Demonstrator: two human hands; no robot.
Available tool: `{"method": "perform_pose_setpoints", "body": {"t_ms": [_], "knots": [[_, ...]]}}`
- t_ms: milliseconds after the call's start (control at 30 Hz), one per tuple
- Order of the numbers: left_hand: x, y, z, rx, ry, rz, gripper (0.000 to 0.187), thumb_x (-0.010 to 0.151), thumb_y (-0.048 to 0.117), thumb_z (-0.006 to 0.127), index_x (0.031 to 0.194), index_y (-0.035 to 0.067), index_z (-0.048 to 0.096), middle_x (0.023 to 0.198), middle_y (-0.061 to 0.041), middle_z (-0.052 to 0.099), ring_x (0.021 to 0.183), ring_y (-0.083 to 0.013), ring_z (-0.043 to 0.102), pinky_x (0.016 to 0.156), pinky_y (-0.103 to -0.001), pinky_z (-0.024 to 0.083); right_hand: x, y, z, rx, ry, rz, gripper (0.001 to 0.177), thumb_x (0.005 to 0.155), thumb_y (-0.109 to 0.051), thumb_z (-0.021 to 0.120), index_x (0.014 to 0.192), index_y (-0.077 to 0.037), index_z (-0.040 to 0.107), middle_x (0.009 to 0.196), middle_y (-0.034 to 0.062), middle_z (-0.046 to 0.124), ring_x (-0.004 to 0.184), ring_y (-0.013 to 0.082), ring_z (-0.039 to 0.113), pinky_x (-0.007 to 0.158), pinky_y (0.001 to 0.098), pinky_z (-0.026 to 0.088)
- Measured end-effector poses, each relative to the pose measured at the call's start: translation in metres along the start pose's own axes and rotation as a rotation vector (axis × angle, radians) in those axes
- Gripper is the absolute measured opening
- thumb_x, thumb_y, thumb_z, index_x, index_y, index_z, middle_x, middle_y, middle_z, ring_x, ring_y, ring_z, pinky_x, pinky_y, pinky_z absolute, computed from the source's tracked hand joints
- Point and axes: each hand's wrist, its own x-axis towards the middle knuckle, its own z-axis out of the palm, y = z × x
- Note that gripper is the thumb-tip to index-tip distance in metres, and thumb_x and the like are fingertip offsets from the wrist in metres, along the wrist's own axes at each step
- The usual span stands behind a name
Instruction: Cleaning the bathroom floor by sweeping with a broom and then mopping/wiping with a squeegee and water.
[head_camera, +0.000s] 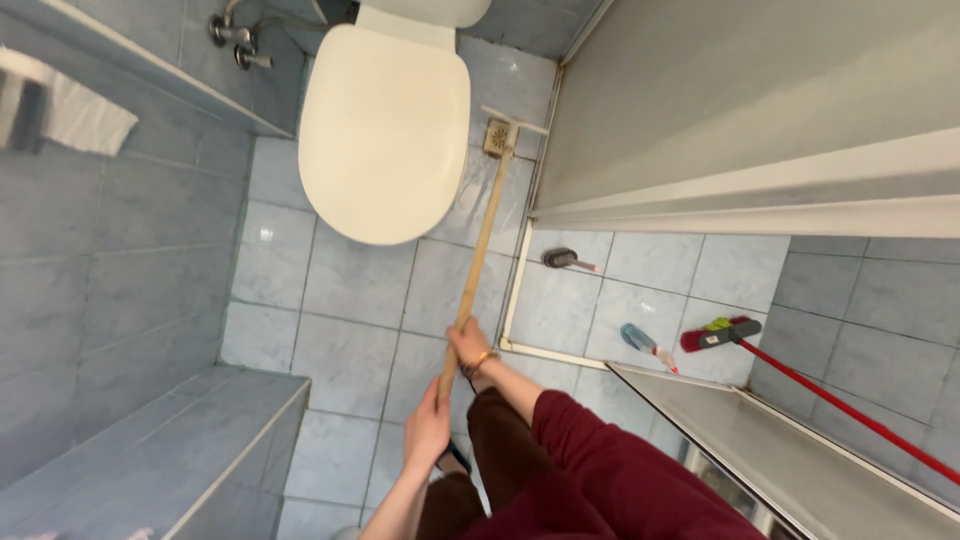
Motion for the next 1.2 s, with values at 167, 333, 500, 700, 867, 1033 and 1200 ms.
{"method": "perform_pose_setpoints", "body": {"t_ms": [167,333,500,700,867,1033,1200], "knots": [[0.106,0.074,0.028,0.002,0.027,0.098,0.048,0.1,0.04,0.044,0.147,0.033,0.049,0.103,-0.018,0.075,0.098,-0.0425,0.071,0.083,-0.053,0.055,0.116,-0.05,-0.048,-0.239,0.19,-0.212,0.082,0.092,-0.042,0.064,0.15,0.0,0.025,0.102,0.0256,0.072,0.093,0.0425,0.072,0.082,0.0484,0.057],[0.175,0.117,0.067,0.084,0.148,0.184,0.046,0.101,0.037,0.047,0.146,0.029,0.051,0.103,-0.021,0.073,0.097,-0.0468,0.067,0.082,-0.058,0.052,0.179,-0.092,-0.091,-0.288,0.144,-0.234,0.085,0.088,-0.041,0.062,0.155,-0.006,0.024,0.103,0.0251,0.073,0.096,0.043,0.072,0.086,0.0469,0.056],[0.186,0.145,0.079,0.06,0.07,0.098,0.043,0.104,0.034,0.046,0.146,0.029,0.051,0.104,-0.023,0.072,0.099,-0.0478,0.066,0.083,-0.059,0.051,0.22,-0.074,-0.11,-0.309,0.145,-0.194,0.076,0.091,-0.038,0.063,0.153,-0.009,0.029,0.105,0.024,0.073,0.094,0.0408,0.071,0.085,0.0461,0.056],[0.186,0.061,0.1,-0.002,0.05,0.09,0.049,0.101,0.036,0.049,0.15,0.034,0.045,0.111,-0.019,0.073,0.104,-0.0444,0.067,0.087,-0.054,0.053,0.173,-0.044,-0.081,-0.149,-0.011,-0.071,0.096,0.09,-0.033,0.06,0.161,-0.011,-0.001,0.103,0.0211,0.073,0.083,0.0341,0.075,0.074,0.0431,0.06],[0.136,0.029,0.073,-0.051,0.022,0.09,0.049,0.099,0.037,0.049,0.148,0.036,0.046,0.113,-0.014,0.074,0.106,-0.0425,0.066,0.087,-0.053,0.053,0.119,-0.026,-0.048,-0.224,0.0,-0.035,0.095,0.091,-0.033,0.06,0.162,-0.011,0.0,0.101,0.0239,0.072,0.082,0.0362,0.074,0.071,0.0443,0.061],[0.07,0.011,0.043,0.017,0.047,-0.019,0.046,0.101,0.038,0.049,0.146,0.038,0.051,0.102,-0.02,0.075,0.099,-0.0438,0.069,0.083,-0.054,0.053,0.075,0.005,-0.016,-0.188,-0.008,-0.125,0.092,0.09,-0.033,0.062,0.16,-0.009,0.007,0.101,0.0236,0.073,0.085,0.0364,0.075,0.076,0.0442,0.06],[-0.016,-0.066,0.016,-0.008,0.096,0.039,0.047,0.099,0.042,0.05,0.144,0.032,0.055,0.1,-0.023,0.072,0.096,-0.046,0.068,0.078,-0.056,0.054,-0.032,0.024,0.027,-0.214,-0.022,-0.161,0.092,0.088,-0.033,0.062,0.157,-0.005,0.009,0.102,0.026,0.07,0.085,0.0417,0.074,0.074,0.0487,0.062]]}}
